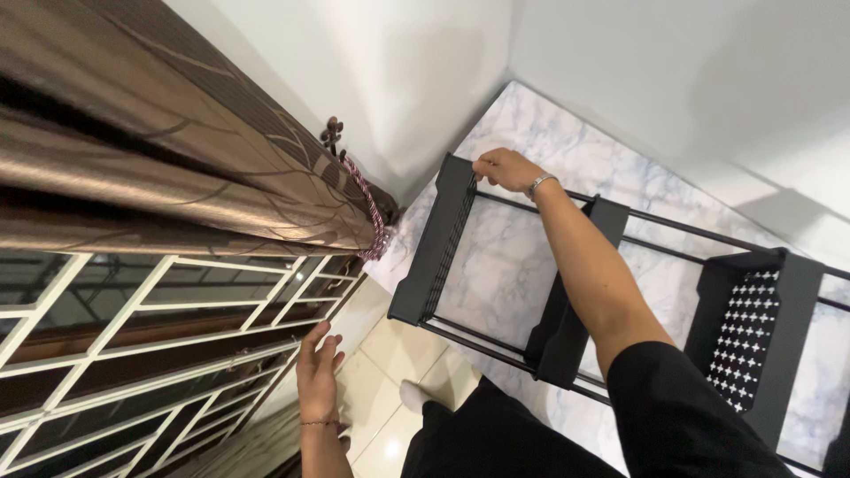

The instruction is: The person assembles a black three-tier rolling cart by inserting plastic baskets into the frame and attaching caster wheels to the base. The cart is placed on a marble-patterned surface near a window with curtains.

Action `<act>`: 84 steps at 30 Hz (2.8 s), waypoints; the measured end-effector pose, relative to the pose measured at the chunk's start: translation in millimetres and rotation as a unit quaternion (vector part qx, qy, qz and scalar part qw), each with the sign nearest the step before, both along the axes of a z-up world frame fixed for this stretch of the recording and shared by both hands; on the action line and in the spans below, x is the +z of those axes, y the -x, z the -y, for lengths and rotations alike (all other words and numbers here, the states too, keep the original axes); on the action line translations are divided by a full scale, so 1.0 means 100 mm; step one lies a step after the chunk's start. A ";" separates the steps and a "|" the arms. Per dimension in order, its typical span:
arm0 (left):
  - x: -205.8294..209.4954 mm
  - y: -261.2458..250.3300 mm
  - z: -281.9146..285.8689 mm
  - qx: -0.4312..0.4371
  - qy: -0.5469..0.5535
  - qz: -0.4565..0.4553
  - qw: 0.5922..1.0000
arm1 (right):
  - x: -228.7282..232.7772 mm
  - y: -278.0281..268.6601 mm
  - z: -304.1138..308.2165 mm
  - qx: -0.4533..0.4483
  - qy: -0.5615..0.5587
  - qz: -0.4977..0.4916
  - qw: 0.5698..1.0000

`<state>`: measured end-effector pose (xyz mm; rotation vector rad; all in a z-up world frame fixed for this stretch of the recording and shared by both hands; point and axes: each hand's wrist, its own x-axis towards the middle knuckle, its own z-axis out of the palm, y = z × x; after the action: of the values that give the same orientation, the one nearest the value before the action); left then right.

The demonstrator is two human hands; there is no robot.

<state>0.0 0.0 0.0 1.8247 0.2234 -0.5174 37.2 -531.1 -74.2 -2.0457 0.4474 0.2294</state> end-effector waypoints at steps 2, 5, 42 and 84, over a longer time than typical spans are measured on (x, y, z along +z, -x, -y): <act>0.12 0.05 0.07 0.003 0.019 0.016 1.000 | -0.04 0.00 0.02 0.019 0.013 0.026 0.999; 0.14 0.15 0.22 -0.004 0.032 0.033 0.999 | -0.09 0.00 0.03 0.026 0.006 0.028 0.999; -0.19 0.25 1.29 -0.177 -0.004 0.018 0.984 | 0.47 0.12 -0.15 -0.040 0.063 -0.026 0.997; -0.27 0.26 1.21 -0.178 0.017 0.104 0.978 | 0.21 -0.44 -0.75 -0.122 0.273 0.047 0.953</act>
<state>-26.1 -121.4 -27.4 1.8777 -0.2599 -0.5675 81.5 -455.9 -53.4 -2.4934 0.7626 -0.1638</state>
